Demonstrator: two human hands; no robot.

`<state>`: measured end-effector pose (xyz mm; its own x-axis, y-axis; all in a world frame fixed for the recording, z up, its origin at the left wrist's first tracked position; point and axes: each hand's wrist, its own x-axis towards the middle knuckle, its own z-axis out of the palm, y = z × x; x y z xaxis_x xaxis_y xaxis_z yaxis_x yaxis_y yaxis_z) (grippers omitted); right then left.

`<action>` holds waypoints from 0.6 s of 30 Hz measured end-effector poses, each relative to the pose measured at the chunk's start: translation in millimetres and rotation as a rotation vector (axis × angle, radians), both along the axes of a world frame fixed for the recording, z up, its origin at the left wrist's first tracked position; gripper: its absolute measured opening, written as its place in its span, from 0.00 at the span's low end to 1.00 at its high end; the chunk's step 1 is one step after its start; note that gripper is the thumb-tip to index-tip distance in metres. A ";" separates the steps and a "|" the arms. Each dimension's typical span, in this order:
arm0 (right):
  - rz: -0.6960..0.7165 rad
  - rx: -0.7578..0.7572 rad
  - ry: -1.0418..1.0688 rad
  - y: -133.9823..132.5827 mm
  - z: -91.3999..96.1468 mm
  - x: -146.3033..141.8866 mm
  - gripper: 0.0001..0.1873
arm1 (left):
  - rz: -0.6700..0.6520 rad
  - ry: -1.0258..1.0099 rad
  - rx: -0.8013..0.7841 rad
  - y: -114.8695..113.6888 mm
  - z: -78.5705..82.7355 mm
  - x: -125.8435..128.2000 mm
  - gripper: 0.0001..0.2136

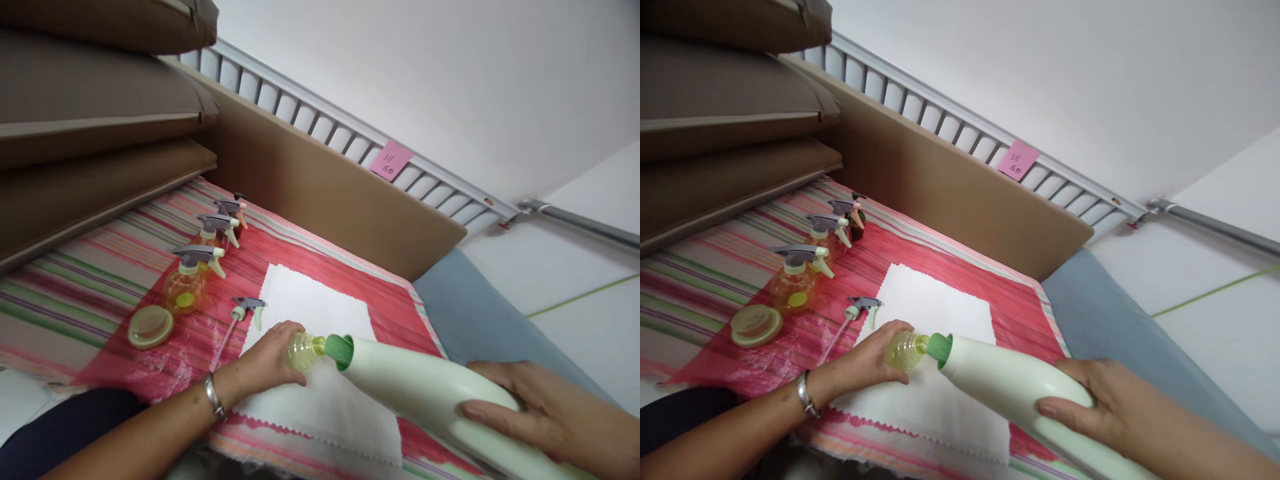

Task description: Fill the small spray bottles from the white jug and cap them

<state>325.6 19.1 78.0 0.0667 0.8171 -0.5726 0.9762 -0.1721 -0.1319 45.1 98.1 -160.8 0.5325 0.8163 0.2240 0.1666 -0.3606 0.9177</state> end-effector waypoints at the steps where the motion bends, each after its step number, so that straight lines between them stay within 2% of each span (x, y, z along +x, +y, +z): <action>1: 0.003 0.000 0.002 -0.1 0.0 0.2 0.11 | 0.001 -0.002 0.003 0.0 0.0 -0.1 0.34; 18: 0.029 0.000 0.001 0.0 1.4 -0.9 0.10 | 0.002 0.006 0.000 0.6 -0.6 0.2 0.35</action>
<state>324.7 19.1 79.4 0.0427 0.8187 -0.5726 0.9806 -0.1442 -0.1331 45.3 98.7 -161.3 0.5321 0.8175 0.2205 0.1729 -0.3598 0.9169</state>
